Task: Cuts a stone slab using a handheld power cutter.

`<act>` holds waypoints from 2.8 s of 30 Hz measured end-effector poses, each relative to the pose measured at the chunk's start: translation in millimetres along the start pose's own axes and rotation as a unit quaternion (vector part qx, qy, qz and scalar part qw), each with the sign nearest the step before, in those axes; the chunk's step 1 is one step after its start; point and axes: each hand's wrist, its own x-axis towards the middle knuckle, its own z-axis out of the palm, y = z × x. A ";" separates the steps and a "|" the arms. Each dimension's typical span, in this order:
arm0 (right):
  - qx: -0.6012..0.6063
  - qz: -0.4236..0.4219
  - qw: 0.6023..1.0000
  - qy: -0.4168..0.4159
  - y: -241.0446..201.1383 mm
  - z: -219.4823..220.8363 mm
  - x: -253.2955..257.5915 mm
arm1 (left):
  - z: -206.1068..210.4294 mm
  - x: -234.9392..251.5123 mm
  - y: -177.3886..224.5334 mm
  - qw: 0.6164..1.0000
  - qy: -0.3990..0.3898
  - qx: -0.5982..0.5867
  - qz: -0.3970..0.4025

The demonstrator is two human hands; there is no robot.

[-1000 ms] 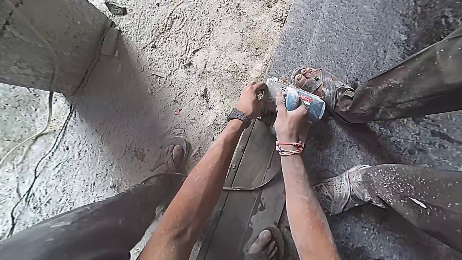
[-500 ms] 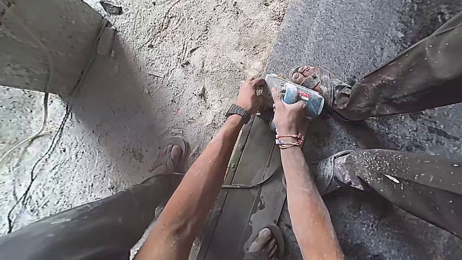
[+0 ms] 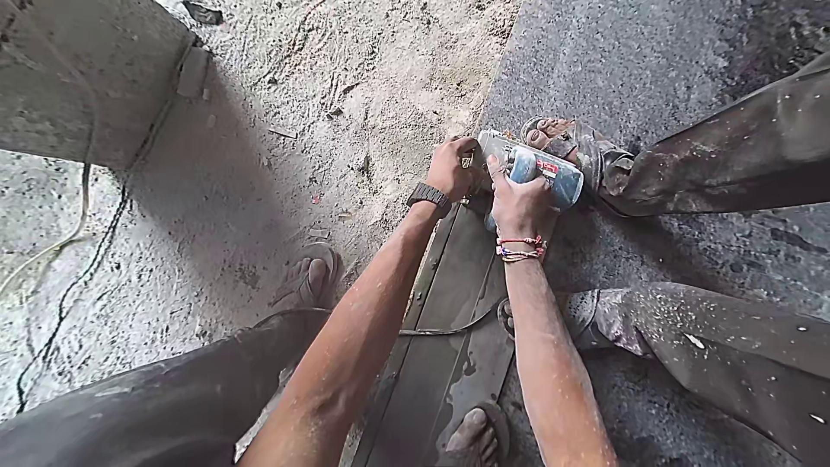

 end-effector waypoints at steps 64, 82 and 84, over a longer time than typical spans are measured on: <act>-0.044 0.035 0.994 -0.098 -40.1 -15.6 25.5 | -179.3 65.8 112.3 0.980 0.087 0.105 -0.142; -0.060 0.087 0.994 -0.028 -52.2 -0.4 18.8 | -149.9 155.5 68.7 0.992 -0.089 0.069 -0.058; -0.069 0.089 0.993 -0.017 -55.0 1.7 19.6 | -142.6 153.1 66.8 0.991 -0.106 0.064 -0.055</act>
